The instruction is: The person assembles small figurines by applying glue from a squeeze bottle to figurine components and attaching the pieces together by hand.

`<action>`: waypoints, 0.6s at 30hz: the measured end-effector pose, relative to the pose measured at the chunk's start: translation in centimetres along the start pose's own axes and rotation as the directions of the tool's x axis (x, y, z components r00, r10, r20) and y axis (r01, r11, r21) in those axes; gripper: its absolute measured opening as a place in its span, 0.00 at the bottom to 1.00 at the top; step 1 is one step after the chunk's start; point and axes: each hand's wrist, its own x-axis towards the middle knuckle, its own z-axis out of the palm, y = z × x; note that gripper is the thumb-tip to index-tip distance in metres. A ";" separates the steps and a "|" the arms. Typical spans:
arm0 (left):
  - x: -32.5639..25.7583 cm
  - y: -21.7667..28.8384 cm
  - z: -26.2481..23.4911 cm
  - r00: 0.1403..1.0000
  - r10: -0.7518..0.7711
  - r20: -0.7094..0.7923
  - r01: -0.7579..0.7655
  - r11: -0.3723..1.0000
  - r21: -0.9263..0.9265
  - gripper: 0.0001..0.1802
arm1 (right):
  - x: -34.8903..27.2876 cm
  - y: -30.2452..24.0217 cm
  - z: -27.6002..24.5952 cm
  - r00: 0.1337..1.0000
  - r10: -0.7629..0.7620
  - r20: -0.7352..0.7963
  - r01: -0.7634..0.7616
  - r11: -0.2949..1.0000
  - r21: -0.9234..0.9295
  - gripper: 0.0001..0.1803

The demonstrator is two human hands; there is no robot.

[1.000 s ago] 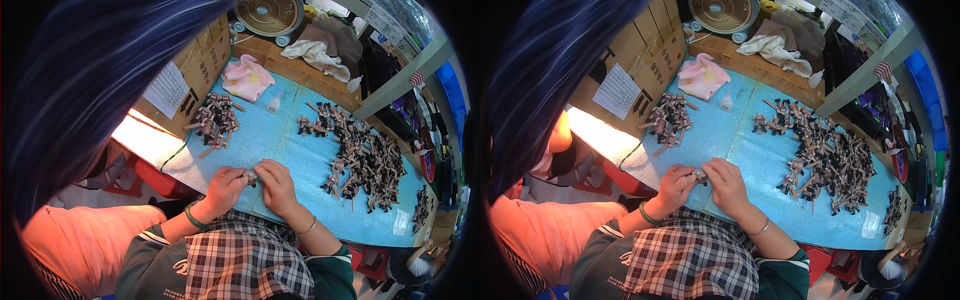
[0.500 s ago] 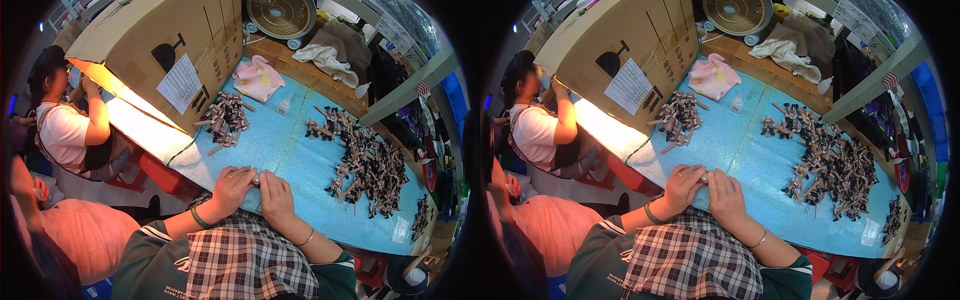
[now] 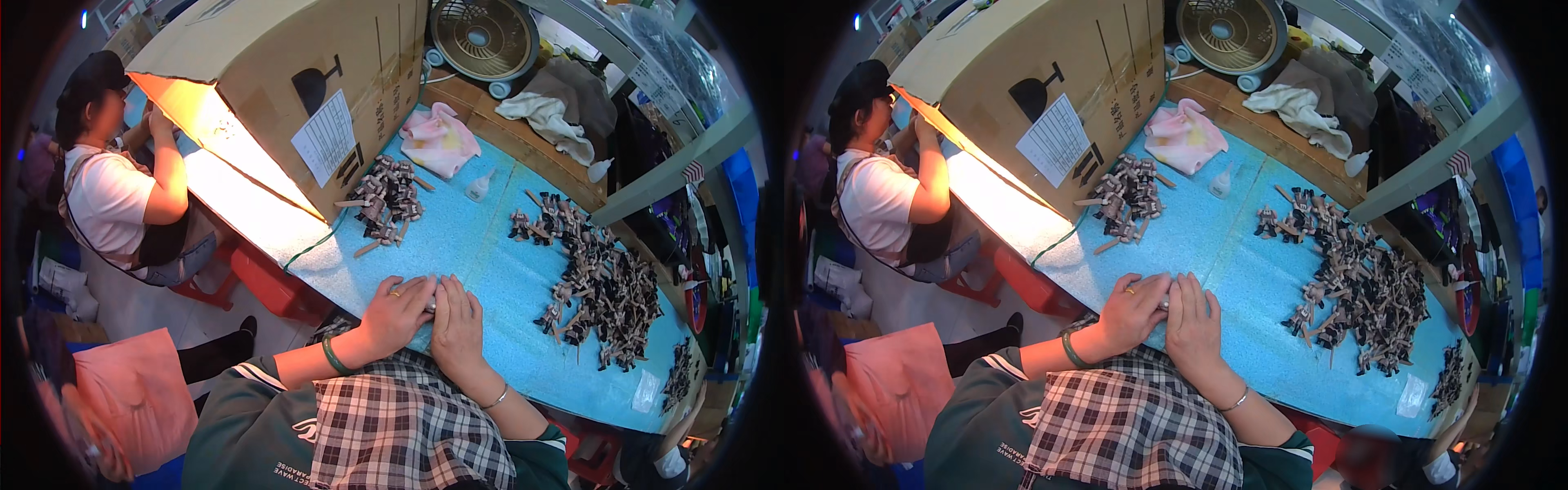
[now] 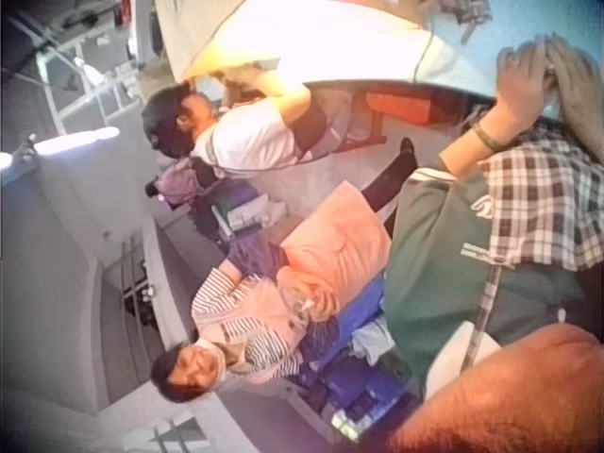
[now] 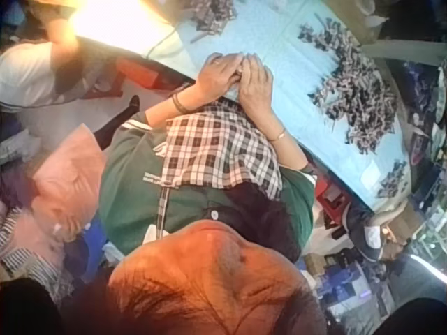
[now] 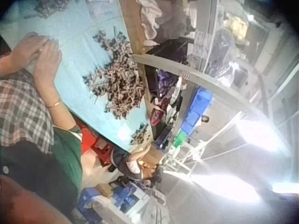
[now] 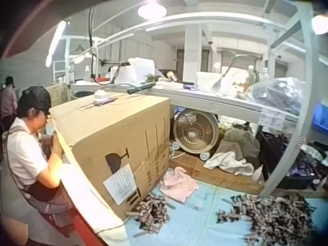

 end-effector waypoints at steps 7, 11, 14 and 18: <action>-0.2 -0.2 -0.1 0.989 0.139 -0.049 -0.120 0.953 0.279 0.27 | 0.0 -0.6 0.6 0.998 0.051 0.028 -0.052 0.998 0.032 0.25; -0.3 -0.3 0.9 0.983 0.172 -0.070 -0.146 0.948 0.282 0.25 | -0.6 -0.3 1.1 0.998 0.056 -0.025 -0.056 0.998 0.015 0.25; -0.6 0.0 1.8 0.983 0.140 -0.122 -0.109 0.967 0.229 0.25 | -1.3 0.0 1.4 0.998 0.024 -0.056 -0.025 1.000 -0.014 0.25; -1.2 -0.1 2.2 0.979 0.133 -0.154 -0.098 0.972 0.215 0.24 | -1.8 0.0 1.8 0.998 0.052 0.017 -0.051 0.997 -0.054 0.26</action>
